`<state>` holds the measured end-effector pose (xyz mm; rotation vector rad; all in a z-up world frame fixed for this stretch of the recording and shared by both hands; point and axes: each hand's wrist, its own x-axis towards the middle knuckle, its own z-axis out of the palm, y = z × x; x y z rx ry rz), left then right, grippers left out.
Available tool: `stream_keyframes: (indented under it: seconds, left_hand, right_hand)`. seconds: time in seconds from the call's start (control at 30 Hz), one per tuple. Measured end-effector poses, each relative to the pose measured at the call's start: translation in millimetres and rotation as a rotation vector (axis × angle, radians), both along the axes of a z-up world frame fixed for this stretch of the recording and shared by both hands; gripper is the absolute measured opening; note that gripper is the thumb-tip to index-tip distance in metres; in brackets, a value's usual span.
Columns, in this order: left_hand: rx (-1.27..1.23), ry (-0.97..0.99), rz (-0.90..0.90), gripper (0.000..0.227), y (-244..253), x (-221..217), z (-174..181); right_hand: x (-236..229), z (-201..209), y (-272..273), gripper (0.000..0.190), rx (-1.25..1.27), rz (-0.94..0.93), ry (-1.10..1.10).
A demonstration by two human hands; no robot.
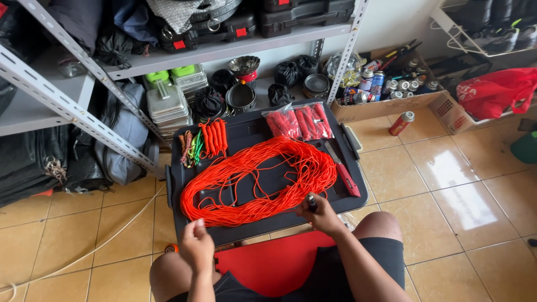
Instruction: The person sits on a low seat and ties knots in a long red cord. They repeatedly pull the cord, form loops, and tighten the knots by hand. The cord remains on a black tray in front of them.
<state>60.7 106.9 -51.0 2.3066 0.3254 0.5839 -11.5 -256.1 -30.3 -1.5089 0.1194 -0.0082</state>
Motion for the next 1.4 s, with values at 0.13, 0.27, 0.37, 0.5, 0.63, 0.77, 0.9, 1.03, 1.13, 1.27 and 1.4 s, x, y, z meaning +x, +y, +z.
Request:
stream_keyframes:
  seconds: [0.13, 0.27, 0.37, 0.5, 0.63, 0.77, 0.9, 1.03, 1.13, 1.27, 1.4]
  left_hand:
    - [0.204, -0.119, -0.133, 0.042, -18, -7, -7]
    - [-0.335, 0.183, -0.819, 0.045, -85, -44, 24]
    - [-0.448, 0.412, -0.986, 0.044, -102, -53, 48]
    - [-0.299, 0.305, -0.796, 0.023, -65, -25, 36]
    - [-0.076, 0.064, -0.218, 0.015, 0, 4, -14]
    - [0.147, -0.132, -0.168, 0.021, -14, 1, -7]
    - [-0.473, 0.243, -0.837, 0.052, -89, -42, 14]
    - [-0.483, 0.405, -0.976, 0.048, -99, -49, 37]
    - [-0.325, 0.271, -0.900, 0.026, -67, -28, 15]
    - [-0.019, 0.073, -0.391, 0.021, -14, -3, -16]
    - [0.188, -0.190, -0.411, 0.035, -16, 4, -38]
  right_hand:
    - [-5, 10, 32, 0.034, -0.025, 0.078, -0.044]
    - [-12, 15, 67, 0.031, -0.129, 0.174, -0.051]
    - [-11, 16, 68, 0.033, -0.175, 0.155, -0.076]
    - [-12, 15, 44, 0.027, -0.197, 0.172, -0.026]
    - [-5, 9, 20, 0.027, -0.177, 0.043, -0.025]
    - [-5, 22, 32, 0.027, -0.068, 0.072, -0.061]
    - [-12, 29, 72, 0.031, -0.117, 0.154, -0.021]
    - [-13, 26, 66, 0.030, -0.142, 0.133, -0.076]
    - [-10, 12, 40, 0.024, -0.073, 0.147, 0.013]
    - [-4, 4, 11, 0.027, -0.054, 0.034, -0.018]
    - [-5, 13, 24, 0.030, -0.061, 0.082, 0.006]
